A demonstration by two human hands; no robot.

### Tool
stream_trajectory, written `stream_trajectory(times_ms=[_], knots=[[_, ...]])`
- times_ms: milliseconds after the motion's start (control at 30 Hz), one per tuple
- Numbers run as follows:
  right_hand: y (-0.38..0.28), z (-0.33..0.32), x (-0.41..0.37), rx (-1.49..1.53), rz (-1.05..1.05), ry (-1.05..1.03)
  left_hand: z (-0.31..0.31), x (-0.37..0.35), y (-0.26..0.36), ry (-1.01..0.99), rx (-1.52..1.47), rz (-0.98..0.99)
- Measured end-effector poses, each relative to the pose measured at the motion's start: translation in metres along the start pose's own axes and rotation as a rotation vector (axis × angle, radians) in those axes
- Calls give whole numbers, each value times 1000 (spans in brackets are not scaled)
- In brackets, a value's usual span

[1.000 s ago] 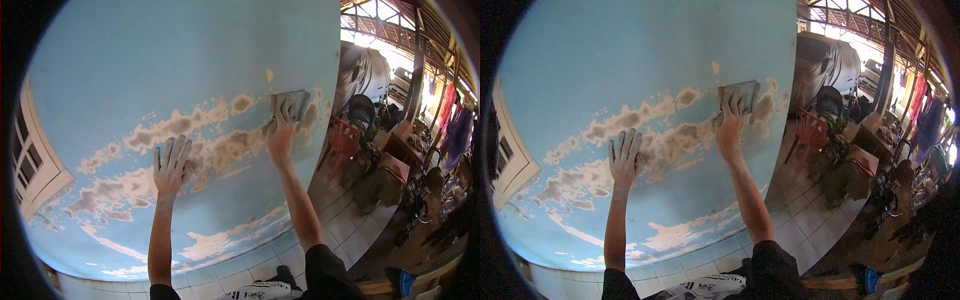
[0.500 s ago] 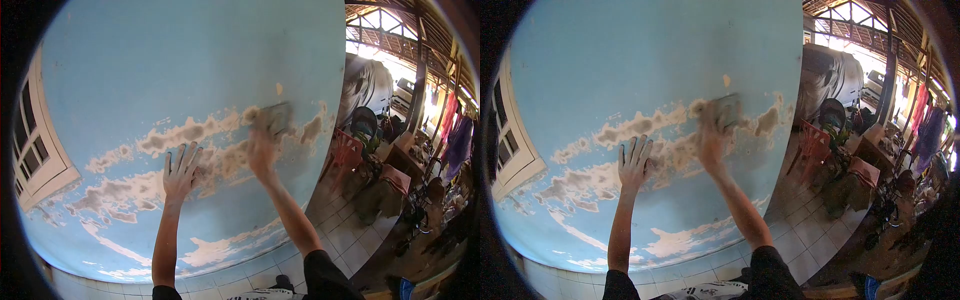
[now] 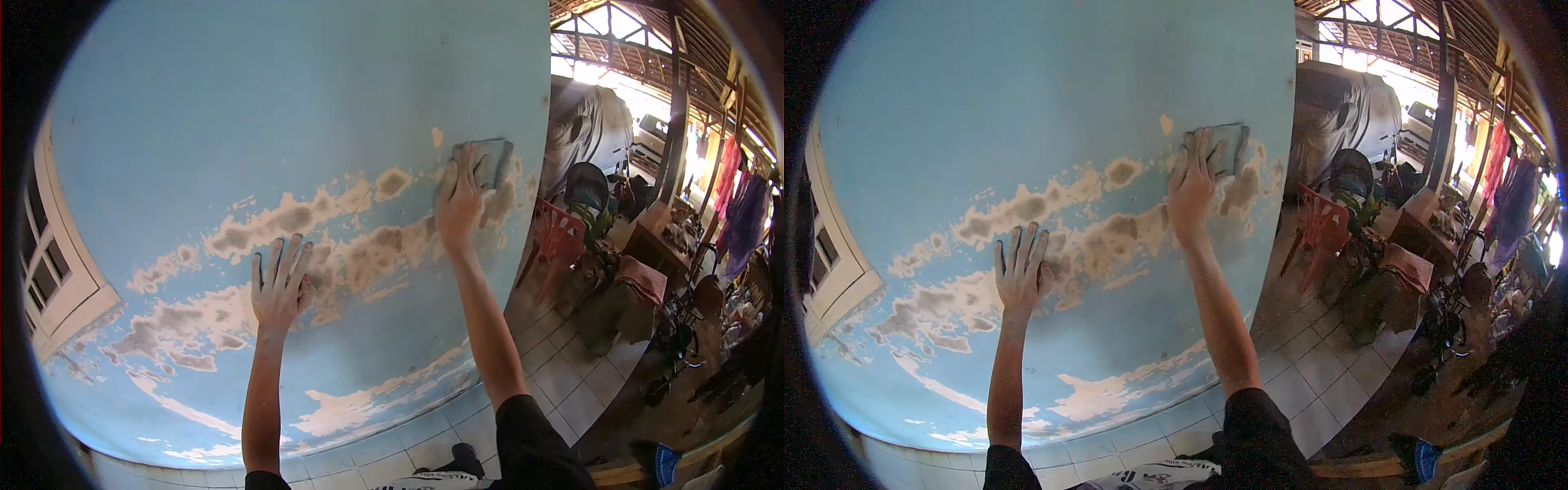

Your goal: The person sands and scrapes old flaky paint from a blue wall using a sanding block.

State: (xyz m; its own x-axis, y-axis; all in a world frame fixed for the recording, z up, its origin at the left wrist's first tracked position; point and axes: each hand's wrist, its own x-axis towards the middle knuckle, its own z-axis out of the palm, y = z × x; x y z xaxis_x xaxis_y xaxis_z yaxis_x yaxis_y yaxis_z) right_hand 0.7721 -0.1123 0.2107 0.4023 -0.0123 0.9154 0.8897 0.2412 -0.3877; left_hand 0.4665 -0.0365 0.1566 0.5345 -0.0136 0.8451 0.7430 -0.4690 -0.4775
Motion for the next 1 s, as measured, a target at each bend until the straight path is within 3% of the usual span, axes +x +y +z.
stream_trajectory(times_ms=[133,200,300,400,533,600,633,700,733,800,833,900,1000], knots=[[-15,10,-39,12,-97,-26,0,-1,-1,7,-19,-3],[-19,5,-48,-348,-341,-225,2,-2,0,-15,12,-2],[-15,14,0,-137,-211,-50,2,-4,-1,-34,-31,12],[-27,24,-8,-133,-140,4,0,-2,0,-26,-54,2],[-27,9,-3,-280,-296,-172,-3,-2,-1,-59,-25,-19],[-25,12,34,150,-29,-54,2,-2,1,-5,-24,-19],[-26,16,30,146,-27,-59,1,-1,1,-9,-28,-22],[-31,24,17,-254,-231,46,-3,0,1,-54,-52,-15],[-31,19,10,-253,-228,44,-5,-2,0,-58,-52,-14],[-29,2,9,-376,-393,-156,-2,-1,0,-33,-52,-3],[-27,0,14,-378,-383,-155,-2,-2,-1,-36,-54,6],[-23,4,39,-161,-170,-9,0,-1,0,-16,-47,-5],[-32,14,1,-137,-132,-82,-4,1,0,-42,-56,-13]])
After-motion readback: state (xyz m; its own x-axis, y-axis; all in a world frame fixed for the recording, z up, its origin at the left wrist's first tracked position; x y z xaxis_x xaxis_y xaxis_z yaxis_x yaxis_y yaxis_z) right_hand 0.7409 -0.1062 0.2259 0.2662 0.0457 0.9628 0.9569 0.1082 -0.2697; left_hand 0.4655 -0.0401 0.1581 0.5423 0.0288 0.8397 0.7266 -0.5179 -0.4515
